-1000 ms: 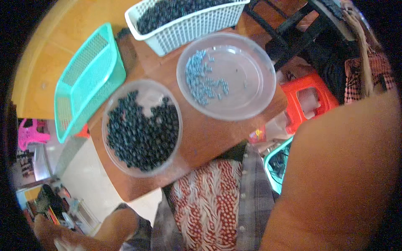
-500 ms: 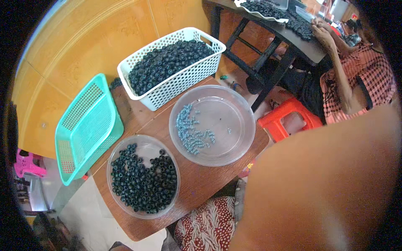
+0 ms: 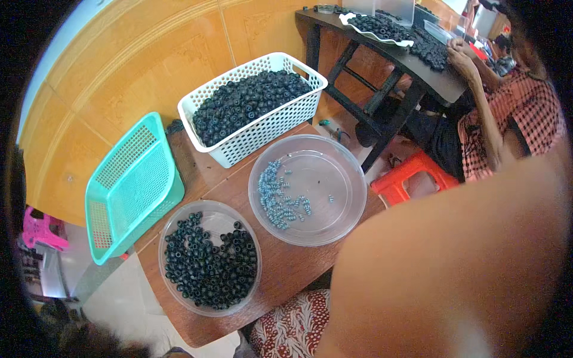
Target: The person assembles small components by picking up metal pieces and inserting them into black plastic parts by hand.
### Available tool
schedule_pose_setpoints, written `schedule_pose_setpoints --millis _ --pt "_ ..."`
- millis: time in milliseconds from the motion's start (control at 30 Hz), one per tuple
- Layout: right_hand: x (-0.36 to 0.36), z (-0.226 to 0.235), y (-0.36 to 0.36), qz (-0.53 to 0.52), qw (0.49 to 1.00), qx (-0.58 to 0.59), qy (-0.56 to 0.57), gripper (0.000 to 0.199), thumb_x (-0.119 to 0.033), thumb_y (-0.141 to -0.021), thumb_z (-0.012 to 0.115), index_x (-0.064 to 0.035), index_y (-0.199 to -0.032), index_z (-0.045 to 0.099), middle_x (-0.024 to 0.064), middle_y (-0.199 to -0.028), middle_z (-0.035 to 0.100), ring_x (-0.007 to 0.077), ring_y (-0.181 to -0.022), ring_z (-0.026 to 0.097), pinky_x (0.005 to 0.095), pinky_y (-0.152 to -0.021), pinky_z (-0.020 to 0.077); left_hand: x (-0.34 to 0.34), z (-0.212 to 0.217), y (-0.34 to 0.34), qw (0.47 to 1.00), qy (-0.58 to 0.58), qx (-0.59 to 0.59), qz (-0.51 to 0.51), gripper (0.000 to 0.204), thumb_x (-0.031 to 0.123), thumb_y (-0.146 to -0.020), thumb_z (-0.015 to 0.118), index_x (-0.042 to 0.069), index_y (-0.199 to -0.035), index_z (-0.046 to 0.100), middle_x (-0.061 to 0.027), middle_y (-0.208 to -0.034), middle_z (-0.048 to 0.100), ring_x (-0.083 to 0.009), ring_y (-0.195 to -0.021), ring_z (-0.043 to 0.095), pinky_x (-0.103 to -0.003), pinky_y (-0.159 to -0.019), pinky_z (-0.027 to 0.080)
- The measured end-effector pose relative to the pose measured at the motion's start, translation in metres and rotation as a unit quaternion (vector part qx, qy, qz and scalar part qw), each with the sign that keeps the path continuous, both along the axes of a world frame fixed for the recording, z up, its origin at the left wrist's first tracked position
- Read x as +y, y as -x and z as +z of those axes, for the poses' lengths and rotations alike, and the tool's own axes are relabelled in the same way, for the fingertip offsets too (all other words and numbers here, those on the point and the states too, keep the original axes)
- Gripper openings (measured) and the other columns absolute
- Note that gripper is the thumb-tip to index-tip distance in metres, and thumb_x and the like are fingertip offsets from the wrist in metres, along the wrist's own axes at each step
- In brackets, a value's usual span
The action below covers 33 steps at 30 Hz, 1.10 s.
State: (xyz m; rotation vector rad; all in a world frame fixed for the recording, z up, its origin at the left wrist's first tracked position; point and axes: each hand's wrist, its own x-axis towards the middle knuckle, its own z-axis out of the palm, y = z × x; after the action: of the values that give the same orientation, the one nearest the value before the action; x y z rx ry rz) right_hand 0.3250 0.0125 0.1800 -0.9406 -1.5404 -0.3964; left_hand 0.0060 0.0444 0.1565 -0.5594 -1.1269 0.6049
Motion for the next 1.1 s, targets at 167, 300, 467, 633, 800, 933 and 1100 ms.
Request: schedule_pose_setpoints --millis 167,300,467,633,800,933,1100 --pt "-0.002 -0.004 0.007 -0.005 1.0 0.008 -0.01 0.058 -0.036 -0.085 0.064 0.0021 -0.126 0.048 0.0224 -0.117 0.058 0.0265 -0.104 0.056 0.0359 -0.083 0.0435 0.001 0.004 0.011 0.998 -0.02 0.036 0.037 0.026 0.004 -0.076 0.065 0.001 -0.099 0.054 -0.0114 -0.088 0.054 -0.023 -0.079 0.059 -0.037 -0.073 0.051" --pt "-0.003 0.001 0.009 -0.004 1.0 0.005 -0.012 0.058 -0.036 -0.085 0.063 0.002 -0.126 0.049 0.0223 -0.117 0.058 0.0268 -0.104 0.056 0.0365 -0.083 0.0434 -0.002 0.01 0.015 0.995 -0.029 0.056 0.071 0.027 0.004 -0.076 0.065 0.001 -0.1 0.054 -0.0115 -0.088 0.054 -0.023 -0.079 0.059 -0.037 -0.074 0.051" --pt "-0.006 0.003 -0.001 0.0 1.0 -0.001 -0.004 0.057 -0.036 -0.085 0.063 0.002 -0.126 0.049 0.0221 -0.117 0.058 0.0271 -0.104 0.056 0.0372 -0.084 0.0434 -0.009 0.009 0.008 0.99 -0.029 0.079 0.116 0.027 0.004 -0.076 0.066 0.001 -0.1 0.054 -0.0117 -0.089 0.054 -0.0231 -0.08 0.059 -0.037 -0.074 0.051" --pt "-0.015 0.0 0.006 -0.025 1.0 0.014 -0.009 0.057 -0.036 -0.085 0.062 0.0019 -0.125 0.049 0.022 -0.116 0.058 0.0275 -0.104 0.056 0.0379 -0.084 0.0433 -0.003 0.02 0.017 0.983 -0.047 0.122 0.132 0.028 0.004 -0.076 0.066 0.001 -0.101 0.053 -0.0119 -0.09 0.054 -0.0231 -0.08 0.059 -0.037 -0.075 0.051" --pt "-0.025 0.0 -0.008 -0.034 0.999 0.012 -0.012 0.056 -0.036 -0.086 0.062 0.0018 -0.125 0.05 0.0218 -0.116 0.058 0.0279 -0.104 0.056 0.0386 -0.085 0.0433 -0.008 0.021 0.005 0.973 -0.061 0.148 0.164 0.029 0.004 -0.076 0.066 0.0 -0.102 0.053 -0.012 -0.091 0.054 -0.0232 -0.081 0.059 -0.037 -0.075 0.051" --pt "-0.03 -0.001 -0.009 -0.048 0.998 0.022 -0.023 0.056 -0.036 -0.086 0.062 0.0018 -0.125 0.05 0.0217 -0.116 0.058 0.0282 -0.104 0.056 0.0392 -0.085 0.0432 -0.004 0.031 0.005 0.964 -0.085 0.176 0.183 0.029 0.004 -0.076 0.066 0.0 -0.102 0.053 -0.0122 -0.092 0.054 -0.0233 -0.081 0.059 -0.037 -0.075 0.051" --pt "-0.042 -0.002 -0.013 -0.06 0.998 0.023 -0.021 0.055 -0.036 -0.086 0.061 0.0017 -0.125 0.05 0.0216 -0.116 0.058 0.0285 -0.104 0.056 0.0399 -0.086 0.0432 -0.009 0.034 0.002 0.951 -0.095 0.205 0.21 0.03 0.004 -0.076 0.066 0.0 -0.103 0.053 -0.0123 -0.093 0.055 -0.0233 -0.082 0.059 -0.037 -0.076 0.051"
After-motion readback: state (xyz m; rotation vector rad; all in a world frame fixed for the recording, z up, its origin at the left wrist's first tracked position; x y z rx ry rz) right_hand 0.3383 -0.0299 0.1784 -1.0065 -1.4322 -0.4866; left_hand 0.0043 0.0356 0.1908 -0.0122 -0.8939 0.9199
